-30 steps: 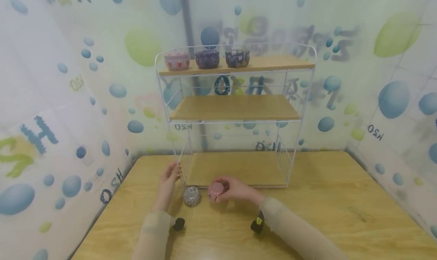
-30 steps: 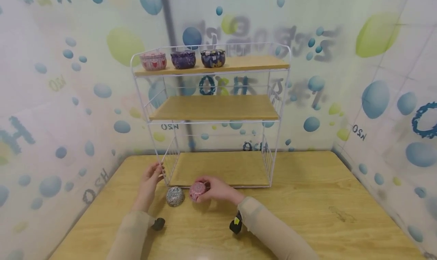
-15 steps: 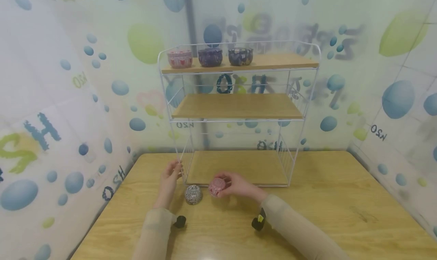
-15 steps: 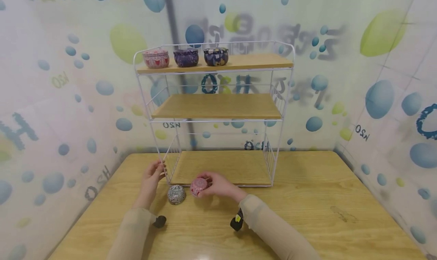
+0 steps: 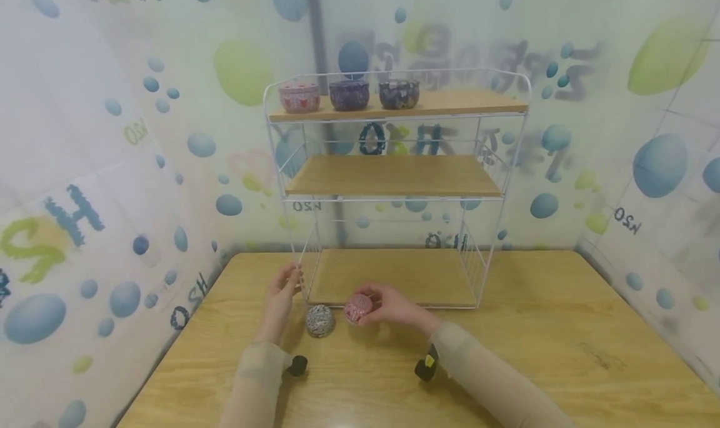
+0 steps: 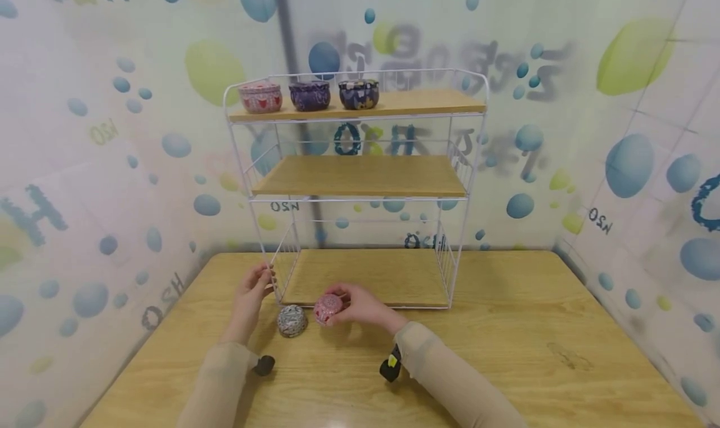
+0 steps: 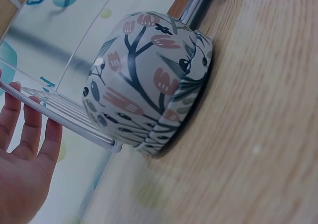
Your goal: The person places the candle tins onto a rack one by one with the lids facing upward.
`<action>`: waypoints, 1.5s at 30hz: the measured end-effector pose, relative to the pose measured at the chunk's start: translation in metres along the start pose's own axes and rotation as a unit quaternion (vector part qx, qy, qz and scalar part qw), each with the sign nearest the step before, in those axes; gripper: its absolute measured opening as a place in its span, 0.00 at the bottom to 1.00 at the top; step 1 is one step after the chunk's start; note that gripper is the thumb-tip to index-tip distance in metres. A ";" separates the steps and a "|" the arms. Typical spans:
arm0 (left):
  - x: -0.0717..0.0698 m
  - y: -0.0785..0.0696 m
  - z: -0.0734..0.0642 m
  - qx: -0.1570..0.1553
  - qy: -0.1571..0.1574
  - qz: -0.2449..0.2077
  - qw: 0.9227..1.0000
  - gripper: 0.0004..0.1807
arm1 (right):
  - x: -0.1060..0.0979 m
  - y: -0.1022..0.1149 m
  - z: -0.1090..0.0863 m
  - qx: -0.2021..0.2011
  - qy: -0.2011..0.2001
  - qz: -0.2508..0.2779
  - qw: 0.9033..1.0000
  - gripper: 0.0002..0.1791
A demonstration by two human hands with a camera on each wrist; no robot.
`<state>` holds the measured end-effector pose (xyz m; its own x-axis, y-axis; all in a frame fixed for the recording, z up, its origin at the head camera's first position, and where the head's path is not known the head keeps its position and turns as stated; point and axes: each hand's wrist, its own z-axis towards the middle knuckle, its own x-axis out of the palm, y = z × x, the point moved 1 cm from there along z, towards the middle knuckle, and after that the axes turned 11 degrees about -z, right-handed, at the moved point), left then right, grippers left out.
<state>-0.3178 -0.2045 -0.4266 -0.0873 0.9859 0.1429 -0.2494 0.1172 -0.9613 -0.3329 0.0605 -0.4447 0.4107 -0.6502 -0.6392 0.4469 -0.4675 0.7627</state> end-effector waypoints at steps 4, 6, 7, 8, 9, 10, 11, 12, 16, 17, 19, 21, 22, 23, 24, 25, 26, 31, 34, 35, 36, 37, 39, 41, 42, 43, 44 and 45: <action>0.002 -0.001 -0.002 0.008 0.000 -0.011 1.000 0.13 | 0.000 -0.002 0.000 0.002 0.000 0.003 1.000 0.33; 0.002 -0.001 -0.002 0.011 -0.001 -0.017 1.000 0.14 | 0.000 -0.001 -0.001 0.003 0.000 0.004 1.000 0.34; 0.002 -0.001 -0.002 0.010 -0.002 -0.020 1.000 0.14 | 0.000 -0.001 -0.001 0.003 0.000 0.004 1.000 0.35; 0.002 -0.001 -0.002 0.009 -0.001 -0.024 1.000 0.15 | -0.001 -0.001 -0.001 0.003 -0.001 0.004 1.000 0.36; 0.002 -0.001 -0.002 0.008 -0.002 -0.026 1.000 0.15 | -0.001 -0.001 -0.001 0.004 -0.001 0.004 1.000 0.36; 0.001 0.000 -0.002 0.009 -0.003 -0.027 1.000 0.16 | -0.001 -0.001 -0.002 0.004 -0.001 0.004 1.000 0.37; 0.001 0.001 -0.001 0.009 -0.003 -0.028 1.000 0.16 | -0.001 0.000 -0.002 0.004 -0.001 0.003 1.000 0.38; 0.000 0.001 -0.001 0.009 -0.004 -0.027 1.000 0.16 | -0.001 0.000 -0.002 0.004 -0.001 0.002 1.000 0.39; -0.004 0.013 0.006 0.006 -0.012 -0.036 0.999 0.16 | -0.001 0.000 -0.002 0.008 0.002 0.000 1.000 0.39; -0.005 0.016 0.008 0.004 -0.015 -0.036 0.999 0.16 | -0.001 0.000 -0.002 0.007 0.003 0.000 1.000 0.39; -0.008 0.023 0.011 0.004 -0.019 -0.035 0.999 0.17 | -0.001 0.000 -0.002 0.007 0.003 0.000 1.000 0.39; -0.008 0.026 0.012 0.009 -0.021 -0.031 0.999 0.17 | -0.001 0.001 -0.002 0.006 0.002 0.000 1.000 0.39; -0.008 0.027 0.013 0.011 -0.021 -0.027 0.999 0.18 | -0.001 0.001 -0.002 0.005 0.001 -0.001 1.000 0.39; -0.008 0.027 0.013 0.014 -0.021 -0.025 0.999 0.19 | -0.001 0.001 -0.002 0.004 0.000 -0.001 1.000 0.39; -0.008 0.028 0.013 0.017 -0.019 -0.023 0.999 0.19 | -0.002 0.002 -0.002 0.004 0.000 -0.002 1.000 0.39; -0.007 0.027 0.013 0.020 -0.018 -0.023 0.999 0.20 | -0.002 0.002 -0.002 0.003 -0.001 -0.004 1.000 0.39; -0.007 0.027 0.013 0.021 -0.018 -0.022 0.999 0.20 | -0.002 0.002 -0.002 0.003 -0.001 -0.006 1.000 0.39; -0.007 0.026 0.012 0.020 -0.017 -0.015 1.000 0.22 | -0.002 0.004 -0.002 0.004 -0.001 -0.015 1.000 0.40; -0.007 0.025 0.012 0.017 -0.019 -0.009 1.000 0.22 | -0.002 0.004 -0.002 0.008 -0.003 -0.024 1.000 0.40; -0.007 0.025 0.012 0.016 -0.019 -0.008 1.000 0.21 | -0.001 0.004 -0.002 0.007 -0.005 -0.027 1.000 0.40; -0.007 0.025 0.012 0.016 -0.019 -0.008 1.000 0.21 | -0.001 0.004 -0.002 0.008 -0.005 -0.030 0.999 0.40; -0.007 0.025 0.012 0.015 -0.019 -0.009 1.000 0.20 | -0.001 0.004 -0.002 0.009 -0.006 -0.033 0.999 0.40; -0.007 0.026 0.012 0.014 -0.019 -0.010 1.000 0.19 | -0.001 0.004 -0.002 0.014 -0.007 -0.035 0.999 0.40; -0.007 0.026 0.012 0.015 -0.019 -0.010 1.000 0.17 | 0.000 0.004 -0.002 0.019 -0.009 -0.037 0.999 0.40; -0.007 0.027 0.013 0.015 -0.019 -0.009 1.000 0.17 | 0.000 0.004 -0.002 0.023 -0.009 -0.037 0.999 0.40; -0.006 0.027 0.013 0.016 -0.018 -0.009 1.000 0.17 | 0.000 0.003 -0.002 0.024 -0.010 -0.036 0.999 0.40; -0.006 0.028 0.013 0.016 -0.018 -0.009 1.000 0.17 | 0.000 0.003 -0.002 0.025 -0.012 -0.035 0.999 0.39; -0.006 0.028 0.013 0.018 -0.017 -0.010 1.000 0.18 | 0.000 0.003 -0.002 0.027 -0.012 -0.032 0.999 0.39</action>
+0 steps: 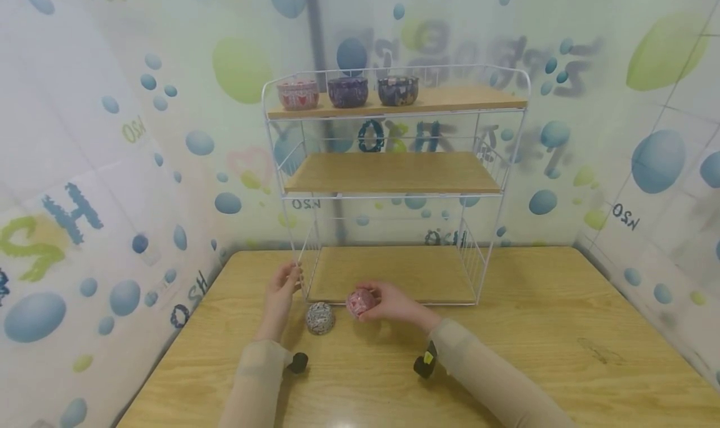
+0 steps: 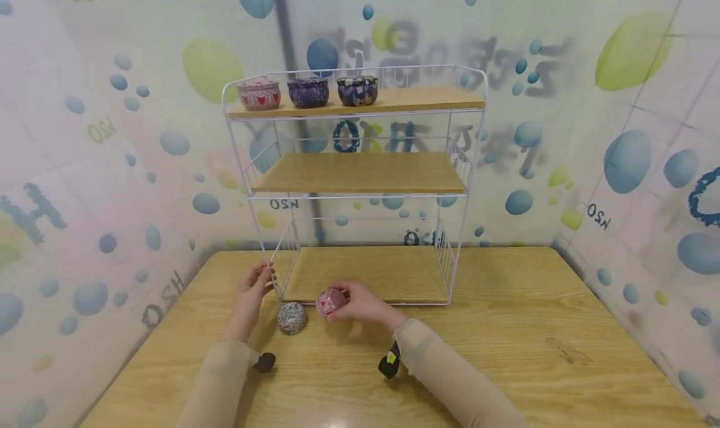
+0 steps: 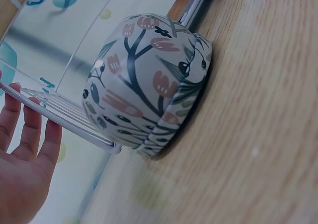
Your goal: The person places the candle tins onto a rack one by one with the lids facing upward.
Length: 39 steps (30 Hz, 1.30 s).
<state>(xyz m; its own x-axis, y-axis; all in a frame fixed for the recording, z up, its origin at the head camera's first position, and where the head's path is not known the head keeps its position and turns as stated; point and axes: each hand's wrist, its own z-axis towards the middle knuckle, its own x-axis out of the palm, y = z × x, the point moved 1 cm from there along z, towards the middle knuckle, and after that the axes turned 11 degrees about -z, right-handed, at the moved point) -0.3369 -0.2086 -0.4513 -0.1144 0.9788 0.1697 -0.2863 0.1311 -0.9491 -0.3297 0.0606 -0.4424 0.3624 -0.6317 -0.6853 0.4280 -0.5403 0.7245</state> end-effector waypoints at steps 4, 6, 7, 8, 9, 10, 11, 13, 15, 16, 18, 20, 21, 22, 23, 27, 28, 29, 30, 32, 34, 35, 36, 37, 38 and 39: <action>0.000 0.000 0.000 0.006 0.002 0.000 1.000 0.17 | 0.000 0.001 0.001 0.009 0.000 0.021 1.000 0.39; 0.000 0.000 0.000 0.008 0.001 0.004 1.000 0.16 | 0.000 0.002 0.001 0.013 -0.001 0.034 0.999 0.39; 0.000 0.000 0.000 0.008 0.000 0.006 1.000 0.16 | 0.000 0.002 0.001 0.015 -0.001 0.039 0.999 0.39; 0.000 0.000 -0.001 0.007 0.000 0.009 1.000 0.16 | 0.000 0.002 0.001 0.016 -0.002 0.042 0.999 0.39; 0.000 0.000 -0.001 0.006 -0.001 0.012 1.000 0.16 | 0.000 0.002 0.001 0.015 -0.003 0.041 0.999 0.38; 0.000 0.000 -0.001 0.006 -0.002 0.013 1.000 0.16 | 0.000 0.002 0.001 0.014 -0.004 0.040 0.999 0.38; 0.000 -0.001 -0.001 0.005 -0.002 0.014 1.000 0.16 | -0.001 0.002 0.001 0.013 -0.006 0.036 0.999 0.38; -0.001 -0.001 -0.001 0.003 -0.001 0.012 1.000 0.16 | -0.001 0.002 0.001 0.012 -0.010 0.024 1.000 0.37; 0.000 -0.002 -0.001 0.000 0.002 0.010 1.000 0.16 | -0.001 0.002 0.001 0.010 -0.014 0.011 1.000 0.37; 0.000 -0.002 -0.001 0.000 0.003 0.006 1.000 0.16 | -0.001 0.002 0.001 0.010 -0.014 0.008 1.000 0.37; -0.001 -0.002 0.000 -0.003 0.005 0.005 1.000 0.16 | -0.001 0.002 0.002 0.011 -0.015 0.002 1.000 0.37; -0.001 -0.002 -0.001 -0.004 0.005 0.003 1.000 0.16 | -0.001 0.001 0.002 0.013 -0.014 0.002 1.000 0.37; -0.001 -0.001 0.000 -0.005 0.005 0.004 1.000 0.16 | -0.001 0.001 0.002 0.014 -0.013 0.003 1.000 0.37; -0.001 -0.001 0.000 -0.005 0.005 0.004 1.000 0.17 | -0.001 0.001 0.002 0.015 -0.012 0.006 1.000 0.37; -0.001 -0.001 0.000 -0.006 0.004 0.004 1.000 0.17 | -0.001 0.001 0.002 0.017 -0.011 0.008 1.000 0.37; -0.001 0.000 -0.001 -0.006 0.006 0.006 1.000 0.17 | 0.000 0.001 0.002 0.019 -0.011 0.023 1.000 0.37; -0.001 0.000 -0.001 -0.005 0.005 0.007 1.000 0.17 | 0.000 0.001 0.002 0.019 -0.011 0.025 0.999 0.37; -0.001 0.000 0.000 -0.003 0.005 0.008 1.000 0.17 | 0.000 0.001 0.002 0.018 -0.012 0.028 0.999 0.37; -0.001 0.000 0.000 -0.001 0.005 0.010 1.000 0.18 | 0.000 0.001 0.002 0.018 -0.012 0.030 0.999 0.37; -0.001 0.001 0.001 0.006 0.004 0.011 1.000 0.19 | 0.000 0.001 0.002 0.018 -0.013 0.033 0.999 0.38; -0.001 0.002 0.002 0.011 0.003 0.013 1.000 0.20 | 0.001 0.002 0.001 0.017 -0.013 0.037 0.999 0.38; -0.001 0.002 0.002 0.013 0.003 0.012 1.000 0.20 | 0.001 0.002 0.001 0.016 -0.014 0.039 0.999 0.38; -0.001 0.003 0.002 0.015 0.004 0.011 1.000 0.20 | 0.001 0.001 0.001 0.014 -0.013 0.041 0.999 0.38; -0.001 0.003 0.002 0.016 0.004 0.010 1.000 0.20 | 0.001 0.000 0.001 0.012 -0.014 0.043 0.999 0.38; -0.001 0.003 0.002 0.017 0.005 0.009 1.000 0.20 | 0.001 0.000 0.002 0.011 -0.014 0.045 0.999 0.38; -0.001 0.003 0.002 0.017 0.005 0.008 1.000 0.19 | 0.002 0.000 0.002 0.009 -0.015 0.046 0.999 0.38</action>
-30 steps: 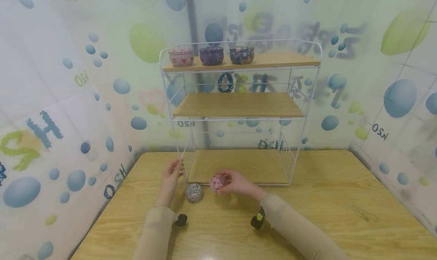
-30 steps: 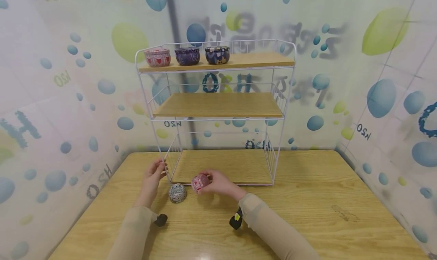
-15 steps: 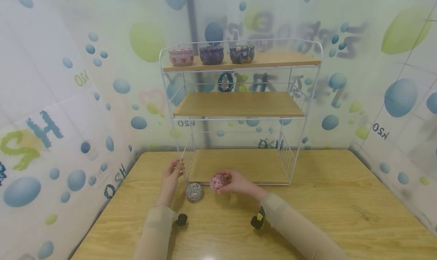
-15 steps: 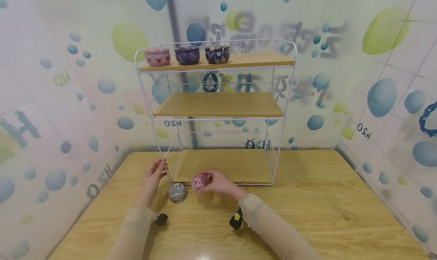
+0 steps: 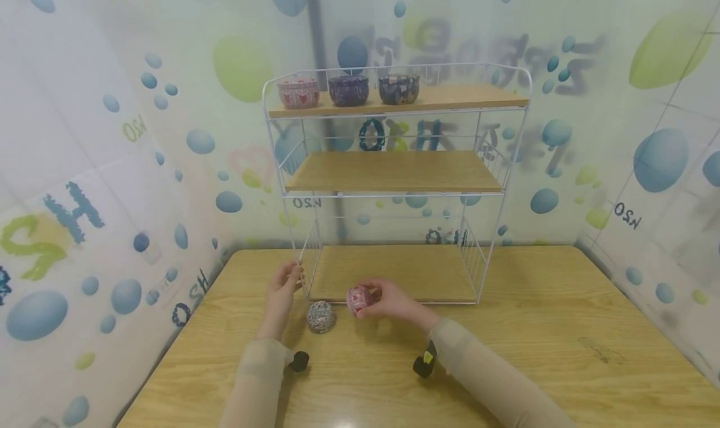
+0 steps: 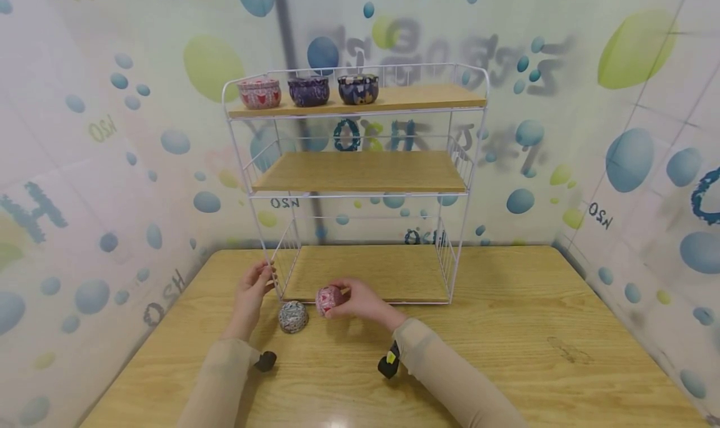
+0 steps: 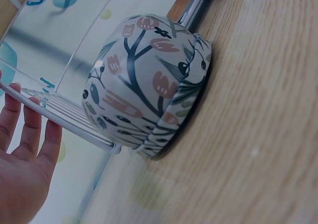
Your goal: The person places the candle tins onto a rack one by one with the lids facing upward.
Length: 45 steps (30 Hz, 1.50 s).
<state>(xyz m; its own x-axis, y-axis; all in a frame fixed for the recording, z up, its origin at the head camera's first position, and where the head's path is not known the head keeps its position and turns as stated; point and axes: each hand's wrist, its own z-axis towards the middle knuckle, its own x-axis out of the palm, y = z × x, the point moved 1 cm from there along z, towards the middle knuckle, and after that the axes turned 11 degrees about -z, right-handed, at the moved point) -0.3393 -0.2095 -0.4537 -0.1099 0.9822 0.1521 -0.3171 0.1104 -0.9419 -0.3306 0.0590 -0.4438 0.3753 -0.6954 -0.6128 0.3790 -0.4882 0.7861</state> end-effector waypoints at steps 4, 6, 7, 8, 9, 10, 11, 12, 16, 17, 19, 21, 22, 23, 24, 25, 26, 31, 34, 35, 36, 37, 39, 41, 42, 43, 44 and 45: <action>0.000 -0.001 -0.001 -0.002 0.002 -0.006 1.000 0.18 | 0.000 0.000 0.000 0.002 0.000 0.004 1.000 0.38; 0.000 -0.002 -0.001 -0.005 0.004 -0.010 1.000 0.18 | 0.000 0.000 0.000 0.004 0.001 0.005 1.000 0.38; 0.000 -0.002 -0.001 -0.007 0.003 -0.011 1.000 0.18 | 0.000 0.000 -0.001 0.005 0.001 0.005 1.000 0.38; 0.000 -0.002 -0.001 -0.008 0.003 -0.013 1.000 0.18 | 0.000 0.001 -0.001 0.006 0.001 0.006 1.000 0.38; 0.000 -0.002 -0.002 -0.009 0.003 -0.014 1.000 0.18 | 0.000 0.001 -0.001 0.006 0.000 0.005 1.000 0.38; 0.000 -0.002 -0.002 -0.010 0.004 -0.011 1.000 0.18 | 0.000 0.001 -0.001 0.006 0.000 0.005 1.000 0.38; -0.001 -0.002 -0.002 -0.011 0.004 -0.009 1.000 0.18 | 0.000 0.001 -0.001 0.005 -0.001 0.005 1.000 0.37; -0.001 -0.002 -0.002 -0.011 0.004 -0.009 1.000 0.19 | 0.000 0.001 -0.001 0.005 -0.002 0.006 1.000 0.38; -0.001 -0.002 -0.002 -0.010 0.006 -0.007 1.000 0.19 | 0.001 0.000 -0.001 0.006 -0.002 0.007 1.000 0.38; -0.002 -0.002 -0.001 -0.010 0.005 -0.008 1.000 0.19 | 0.001 0.000 -0.001 0.007 -0.002 0.008 1.000 0.39; -0.002 -0.002 -0.001 -0.009 0.004 -0.008 1.000 0.19 | 0.001 -0.001 0.000 0.007 -0.002 0.009 1.000 0.39; -0.002 -0.002 -0.001 -0.010 0.003 -0.010 1.000 0.19 | 0.002 -0.002 0.000 0.007 -0.003 0.008 1.000 0.40; -0.001 -0.002 -0.001 -0.010 0.003 -0.010 1.000 0.18 | 0.002 -0.003 0.001 0.007 -0.003 0.008 1.000 0.40; -0.001 -0.002 -0.001 -0.011 0.002 -0.010 1.000 0.18 | 0.002 -0.003 0.001 0.007 -0.004 0.008 1.000 0.40; -0.001 -0.002 -0.002 -0.012 0.002 -0.009 1.000 0.18 | 0.003 -0.004 0.001 0.007 -0.005 0.006 1.000 0.40; -0.001 -0.002 -0.002 -0.013 0.001 -0.007 1.000 0.18 | 0.003 -0.004 0.000 0.008 -0.006 0.005 1.000 0.41; 0.000 -0.002 -0.002 -0.014 0.001 -0.007 1.000 0.18 | 0.003 -0.004 0.000 0.008 -0.007 0.004 1.000 0.41; 0.002 -0.005 -0.004 -0.012 0.000 -0.002 1.000 0.16 | 0.004 -0.005 0.000 0.005 -0.007 0.005 1.000 0.41; 0.002 -0.006 -0.004 -0.010 -0.001 -0.003 1.000 0.16 | 0.004 -0.005 0.000 0.003 -0.006 0.007 1.000 0.42; 0.002 -0.006 -0.004 -0.008 -0.001 -0.004 1.000 0.16 | 0.004 -0.004 -0.001 0.003 -0.006 0.007 1.000 0.42; 0.002 -0.006 -0.004 -0.008 -0.002 -0.004 1.000 0.16 | 0.004 -0.004 -0.001 0.002 -0.007 0.007 1.000 0.42; 0.002 -0.006 -0.004 -0.007 -0.002 -0.003 1.000 0.16 | 0.004 -0.003 -0.001 0.002 -0.007 0.009 1.000 0.42; 0.002 -0.006 -0.003 -0.006 -0.001 -0.003 1.000 0.15 | 0.001 0.006 -0.005 0.004 -0.008 0.011 1.000 0.42; 0.002 -0.006 -0.003 -0.007 -0.001 -0.003 1.000 0.15 | 0.001 0.006 -0.005 0.006 -0.007 0.010 1.000 0.42; 0.002 -0.006 -0.003 -0.007 -0.001 -0.003 1.000 0.15 | 0.001 0.006 -0.005 0.006 -0.007 0.009 1.000 0.42; 0.002 -0.006 -0.003 -0.006 -0.001 -0.002 1.000 0.14 | 0.001 0.006 -0.005 0.008 -0.006 0.009 1.000 0.42; 0.002 -0.006 -0.003 -0.006 0.000 -0.003 1.000 0.15 | 0.001 0.006 -0.004 0.008 -0.005 0.007 1.000 0.43; 0.002 -0.006 -0.003 -0.007 -0.001 -0.001 1.000 0.15 | 0.002 0.003 -0.002 0.006 -0.004 0.007 1.000 0.43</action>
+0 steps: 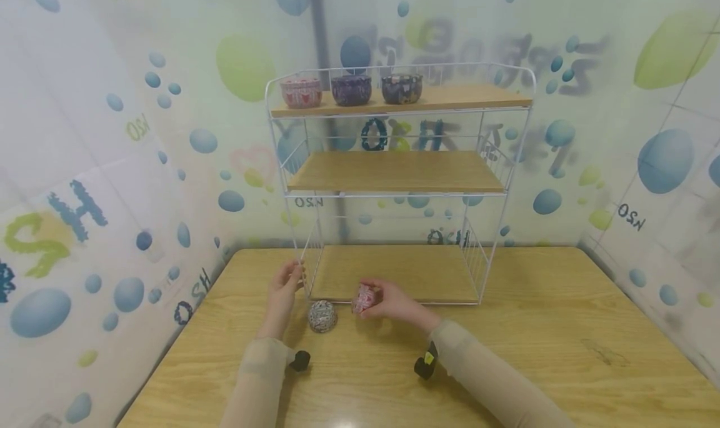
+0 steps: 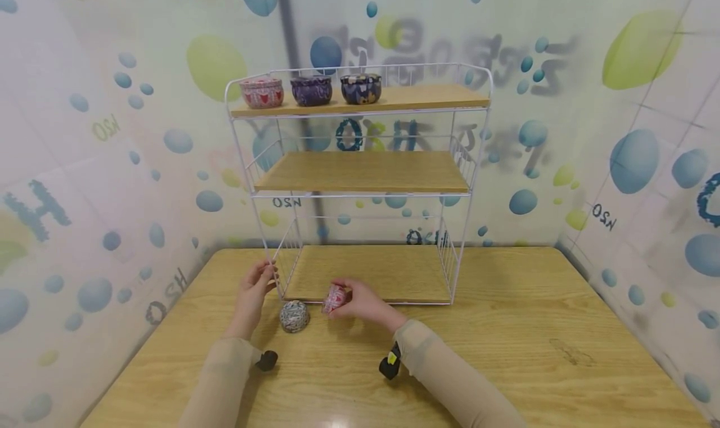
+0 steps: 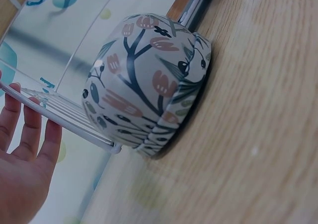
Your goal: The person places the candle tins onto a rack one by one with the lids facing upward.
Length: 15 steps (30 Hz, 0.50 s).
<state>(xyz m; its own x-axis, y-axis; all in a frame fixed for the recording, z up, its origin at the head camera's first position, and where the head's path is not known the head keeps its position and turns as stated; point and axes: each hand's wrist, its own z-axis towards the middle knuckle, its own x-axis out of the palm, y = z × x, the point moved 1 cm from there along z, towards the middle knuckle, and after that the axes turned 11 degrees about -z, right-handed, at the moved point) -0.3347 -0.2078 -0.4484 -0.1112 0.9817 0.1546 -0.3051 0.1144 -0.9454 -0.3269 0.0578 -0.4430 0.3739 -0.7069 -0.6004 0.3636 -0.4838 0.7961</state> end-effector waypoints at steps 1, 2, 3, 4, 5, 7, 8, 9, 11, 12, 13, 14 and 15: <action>0.000 0.000 0.000 0.000 -0.001 0.001 1.000 0.15 | 0.001 -0.005 0.002 0.001 0.001 0.001 1.000 0.43; 0.000 0.000 0.000 0.000 -0.001 0.004 1.000 0.16 | 0.001 -0.005 0.003 -0.001 0.001 0.001 1.000 0.44; 0.000 0.000 0.000 0.001 -0.001 0.005 1.000 0.17 | 0.001 -0.004 0.003 -0.002 0.002 0.003 1.000 0.44; 0.000 0.000 0.000 0.001 -0.002 0.005 1.000 0.17 | 0.002 -0.004 0.003 -0.002 0.002 0.005 1.000 0.44; 0.000 0.000 0.000 0.002 -0.002 0.006 1.000 0.17 | 0.002 -0.004 0.003 -0.003 0.002 0.006 1.000 0.44; 0.000 0.001 0.001 0.003 -0.002 0.005 1.000 0.18 | 0.002 -0.004 0.003 -0.003 0.002 0.006 1.000 0.43; 0.000 0.001 0.001 0.004 -0.002 0.005 1.000 0.19 | 0.002 -0.005 0.003 -0.004 0.002 0.005 1.000 0.43; 0.000 0.001 0.001 0.004 -0.002 0.004 1.000 0.18 | 0.002 -0.005 0.003 -0.005 0.002 0.003 1.000 0.43; -0.001 0.002 0.001 0.004 -0.002 0.004 1.000 0.19 | 0.002 -0.005 0.003 -0.008 0.002 0.001 1.000 0.43; -0.001 0.002 0.001 0.004 -0.001 0.004 1.000 0.19 | 0.002 -0.006 0.003 -0.010 0.001 -0.002 1.000 0.42; -0.001 0.003 0.001 0.004 -0.002 0.003 1.000 0.19 | 0.002 -0.006 0.003 -0.011 0.000 -0.002 1.000 0.42; 0.000 0.003 0.001 0.004 -0.003 0.005 1.000 0.19 | 0.002 -0.006 0.002 -0.012 -0.001 -0.003 1.000 0.42; 0.000 0.003 0.001 0.004 -0.003 0.005 1.000 0.20 | 0.002 -0.006 0.002 -0.012 -0.002 -0.005 1.000 0.41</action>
<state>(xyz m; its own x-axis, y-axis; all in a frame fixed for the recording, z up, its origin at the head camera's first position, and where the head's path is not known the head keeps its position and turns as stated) -0.3368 -0.2081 -0.4507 -0.1199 0.9819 0.1466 -0.3123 0.1029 -0.9444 -0.3300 0.0577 -0.4490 0.3667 -0.7042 -0.6080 0.3882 -0.4781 0.7878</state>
